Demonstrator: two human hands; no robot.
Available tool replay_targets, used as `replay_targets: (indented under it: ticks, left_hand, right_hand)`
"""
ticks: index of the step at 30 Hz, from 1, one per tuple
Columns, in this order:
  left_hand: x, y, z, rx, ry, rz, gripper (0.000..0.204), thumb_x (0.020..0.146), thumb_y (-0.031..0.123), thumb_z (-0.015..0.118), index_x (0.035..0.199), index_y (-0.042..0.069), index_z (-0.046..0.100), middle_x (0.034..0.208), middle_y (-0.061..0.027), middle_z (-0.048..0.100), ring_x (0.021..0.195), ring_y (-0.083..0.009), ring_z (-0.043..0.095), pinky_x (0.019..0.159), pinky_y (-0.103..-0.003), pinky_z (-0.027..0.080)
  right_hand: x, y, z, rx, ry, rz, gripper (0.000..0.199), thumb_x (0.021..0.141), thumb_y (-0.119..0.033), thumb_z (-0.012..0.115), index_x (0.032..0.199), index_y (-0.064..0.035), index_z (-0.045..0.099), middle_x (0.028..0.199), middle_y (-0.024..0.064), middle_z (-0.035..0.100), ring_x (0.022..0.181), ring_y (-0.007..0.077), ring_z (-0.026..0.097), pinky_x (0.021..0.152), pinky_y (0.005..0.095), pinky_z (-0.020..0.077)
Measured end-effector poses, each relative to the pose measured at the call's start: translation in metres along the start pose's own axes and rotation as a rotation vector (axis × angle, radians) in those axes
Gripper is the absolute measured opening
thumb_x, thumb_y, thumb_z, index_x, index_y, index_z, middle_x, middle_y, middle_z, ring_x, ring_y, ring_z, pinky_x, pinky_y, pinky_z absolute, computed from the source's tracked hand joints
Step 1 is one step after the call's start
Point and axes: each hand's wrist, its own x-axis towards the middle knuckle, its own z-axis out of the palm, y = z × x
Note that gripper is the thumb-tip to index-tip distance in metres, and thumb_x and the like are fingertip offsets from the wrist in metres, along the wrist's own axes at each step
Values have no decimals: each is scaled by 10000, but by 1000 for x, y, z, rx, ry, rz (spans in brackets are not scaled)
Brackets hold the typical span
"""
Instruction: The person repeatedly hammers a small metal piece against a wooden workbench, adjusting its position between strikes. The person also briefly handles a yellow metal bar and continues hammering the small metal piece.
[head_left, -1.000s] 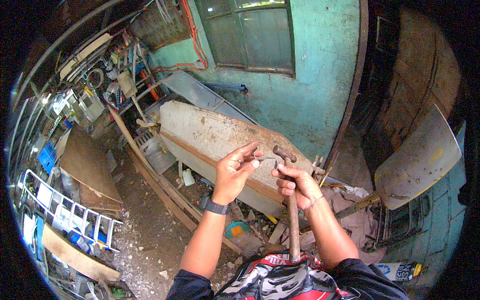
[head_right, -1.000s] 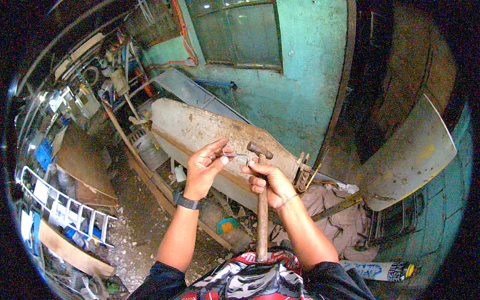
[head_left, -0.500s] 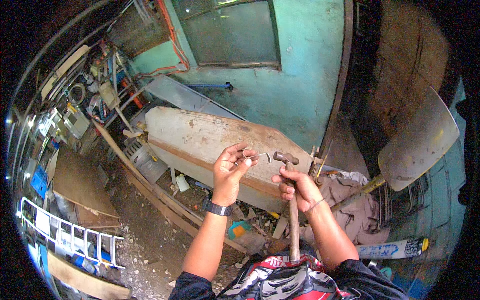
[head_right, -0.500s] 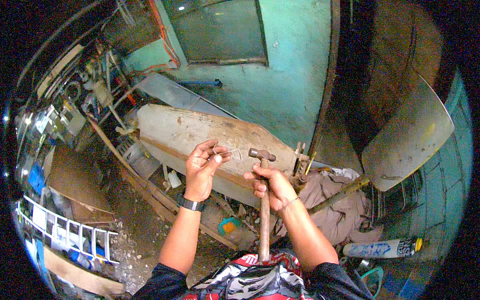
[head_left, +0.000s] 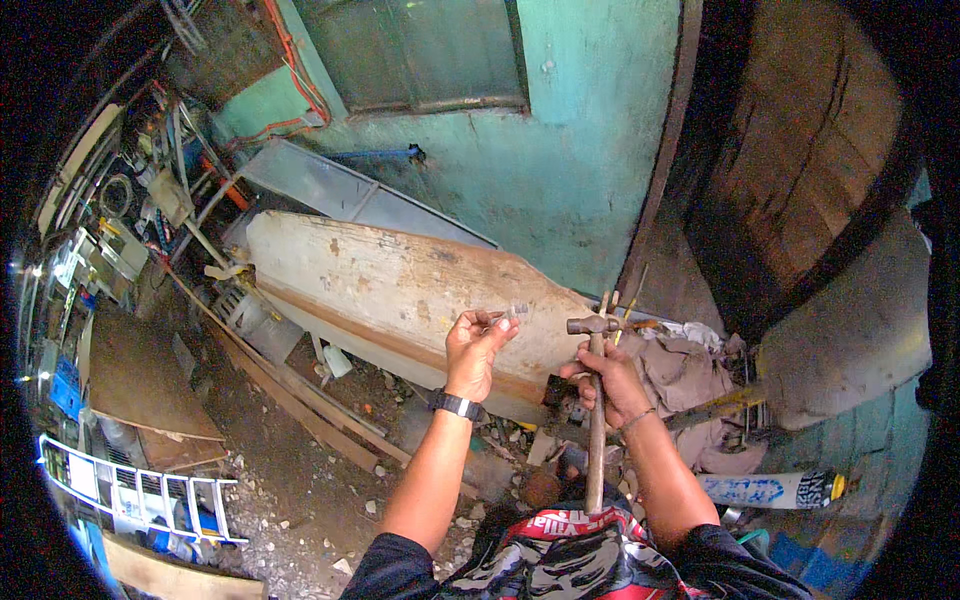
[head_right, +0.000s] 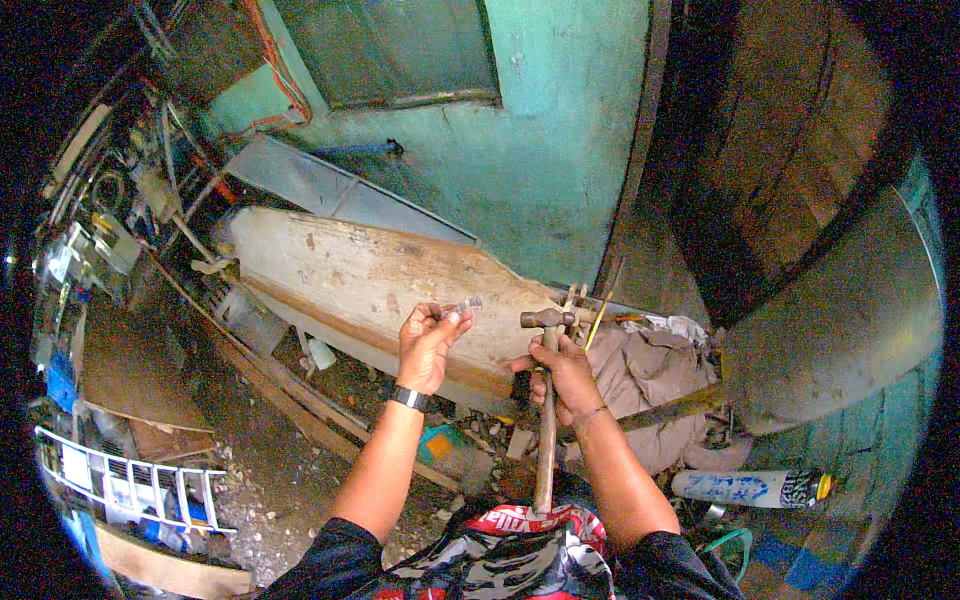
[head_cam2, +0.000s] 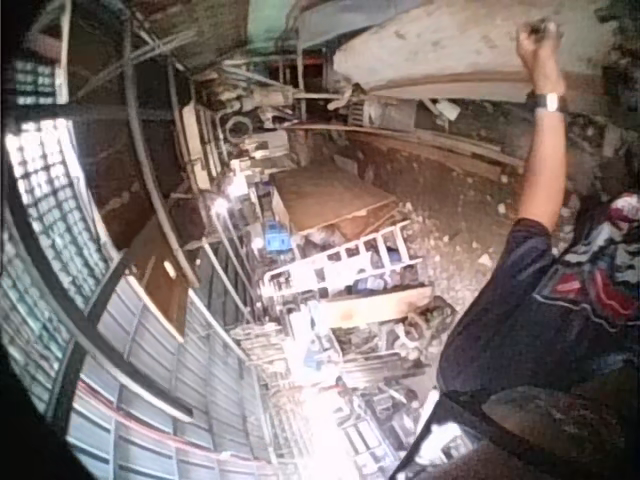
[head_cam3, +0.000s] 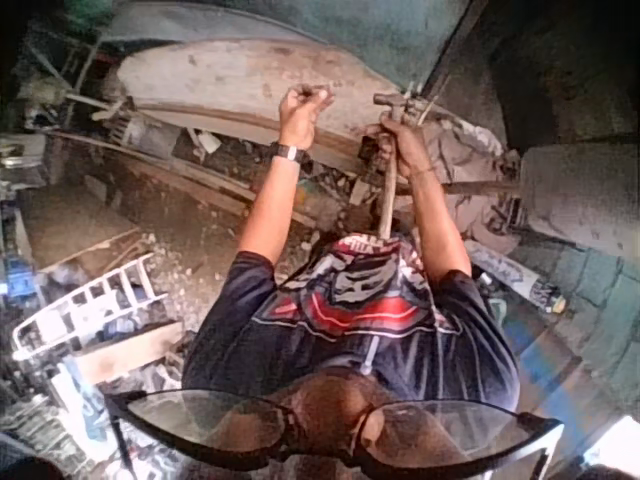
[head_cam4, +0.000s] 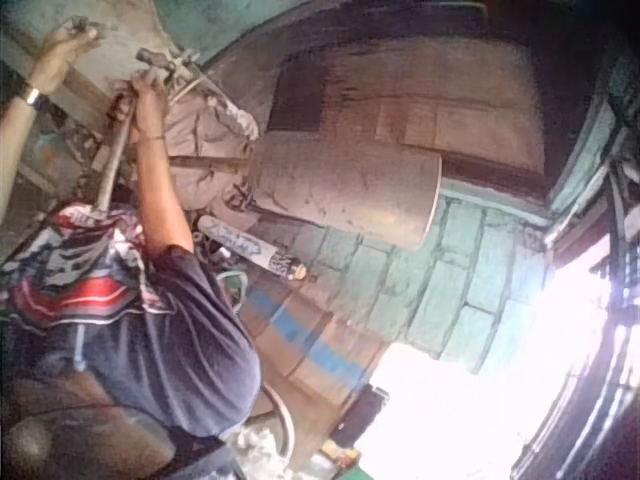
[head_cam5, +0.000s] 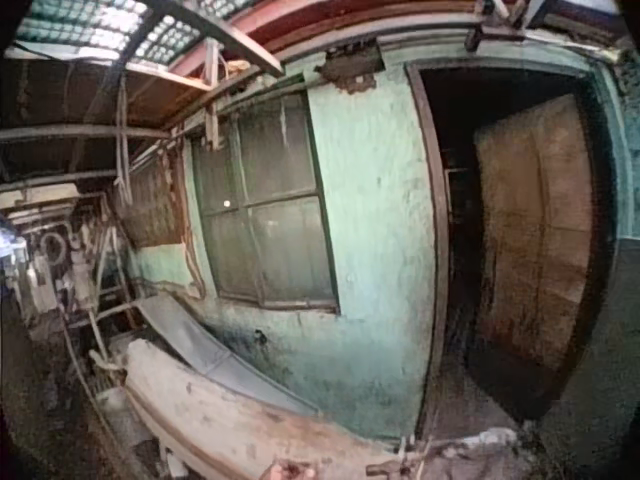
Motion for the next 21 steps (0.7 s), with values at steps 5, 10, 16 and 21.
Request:
replay_targets:
  ticks: [5, 10, 16, 21]
  left_hand:
    - [34, -50, -7, -39, 116, -39, 252, 895, -33, 695, 1041, 55, 509, 1076, -144, 679, 1011, -274, 698, 944, -413, 585]
    - [47, -81, -16, 10, 151, -54, 247, 901, -18, 696, 1045, 54, 509, 1084, -148, 674, 1009, -267, 696, 949, -409, 578]
    - [17, -83, -45, -51, 262, -70, 277, 875, 6, 738, 1068, 35, 541, 1086, -120, 658, 1004, -248, 680, 942, -391, 570]
    - [-46, -73, -85, 4, 376, -106, 183, 873, 35, 734, 1011, 34, 613, 1047, -106, 678, 1014, -262, 670, 978, -444, 543]
  right_hand:
    - [44, 1, -28, -233, 78, -57, 108, 998, -168, 575, 1077, -102, 544, 786, 112, 699, 413, 107, 488, 349, 259, 376]
    - [64, 5, -52, -244, 67, -74, 109, 1003, -178, 569, 1052, -83, 550, 772, 93, 699, 439, 96, 510, 368, 245, 377]
    - [72, 9, -55, -390, 158, -227, 198, 997, -257, 629, 1071, -84, 567, 737, 64, 659, 446, 95, 515, 377, 239, 374]
    - [93, 2, -76, -621, 369, -664, 199, 941, -244, 714, 984, -63, 644, 724, -45, 563, 547, 67, 483, 492, 259, 400]
